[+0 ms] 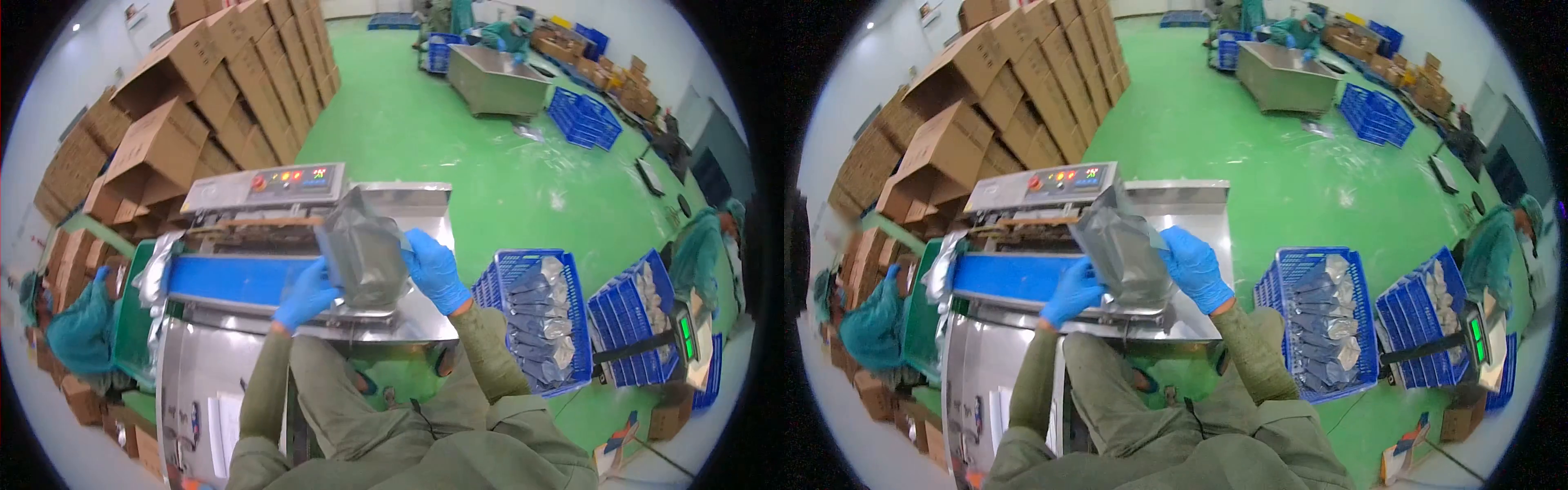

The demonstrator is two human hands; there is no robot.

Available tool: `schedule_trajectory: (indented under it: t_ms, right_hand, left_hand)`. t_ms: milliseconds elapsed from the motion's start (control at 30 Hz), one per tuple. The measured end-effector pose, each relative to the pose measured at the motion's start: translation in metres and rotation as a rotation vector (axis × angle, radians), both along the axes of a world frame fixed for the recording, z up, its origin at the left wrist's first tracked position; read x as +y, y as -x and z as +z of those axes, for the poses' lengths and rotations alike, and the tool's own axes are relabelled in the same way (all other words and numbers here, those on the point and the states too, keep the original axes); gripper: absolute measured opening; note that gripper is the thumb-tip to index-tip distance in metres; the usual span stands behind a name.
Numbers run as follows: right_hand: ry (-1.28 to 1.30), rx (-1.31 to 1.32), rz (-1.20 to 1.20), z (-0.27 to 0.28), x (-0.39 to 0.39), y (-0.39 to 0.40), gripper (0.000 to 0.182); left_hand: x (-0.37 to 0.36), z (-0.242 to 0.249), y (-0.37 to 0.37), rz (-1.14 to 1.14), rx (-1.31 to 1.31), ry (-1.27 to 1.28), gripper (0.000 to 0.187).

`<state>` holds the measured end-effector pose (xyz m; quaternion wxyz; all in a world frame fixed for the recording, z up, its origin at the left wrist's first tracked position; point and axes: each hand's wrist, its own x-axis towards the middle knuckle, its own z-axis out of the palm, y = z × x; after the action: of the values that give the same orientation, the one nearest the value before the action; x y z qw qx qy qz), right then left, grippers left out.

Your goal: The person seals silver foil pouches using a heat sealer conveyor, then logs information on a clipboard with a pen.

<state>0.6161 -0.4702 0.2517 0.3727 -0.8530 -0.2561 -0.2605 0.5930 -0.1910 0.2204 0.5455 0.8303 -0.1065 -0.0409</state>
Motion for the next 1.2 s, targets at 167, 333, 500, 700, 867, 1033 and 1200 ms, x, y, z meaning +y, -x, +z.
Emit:
schedule_trajectory:
  t_ms: [167, 333, 500, 700, 867, 1033, 1200]
  right_hand:
    - [0.214, -0.176, 0.013, 0.005, -0.026, -0.012, 0.014]
    - [0.161, -0.351, 0.1, -0.012, -0.049, 0.004, 0.009]
    - [-0.414, -0.034, -0.077, -0.013, -0.008, 0.024, 0.011]
    - [-0.729, 0.546, -0.069, -0.023, 0.013, -0.014, 0.039]
    - [-0.629, 0.629, -0.17, -0.103, 0.033, -0.059, 0.041]
    - [-0.651, 0.597, -0.111, -0.134, 0.056, -0.089, 0.042]
    - [-0.018, 0.039, -0.074, -0.168, 0.093, -0.118, 0.012]
  left_hand:
    - [-0.002, 0.082, 0.004, -0.043, -0.343, -0.572, 0.033]
    - [0.026, 0.069, 0.009, -0.095, -0.88, -1.052, 0.035]
    - [-0.026, 0.013, 0.02, 0.449, -0.384, 0.131, 0.012]
    - [-0.017, -0.03, -0.039, 0.487, -0.143, 0.042, 0.027]
    - [0.016, -0.12, -0.09, 0.525, -0.156, 0.041, 0.03]
    - [0.048, -0.126, -0.107, 0.511, -0.153, -0.093, 0.032]
    - [0.121, -0.152, -0.131, 0.321, -0.239, -0.773, 0.032]
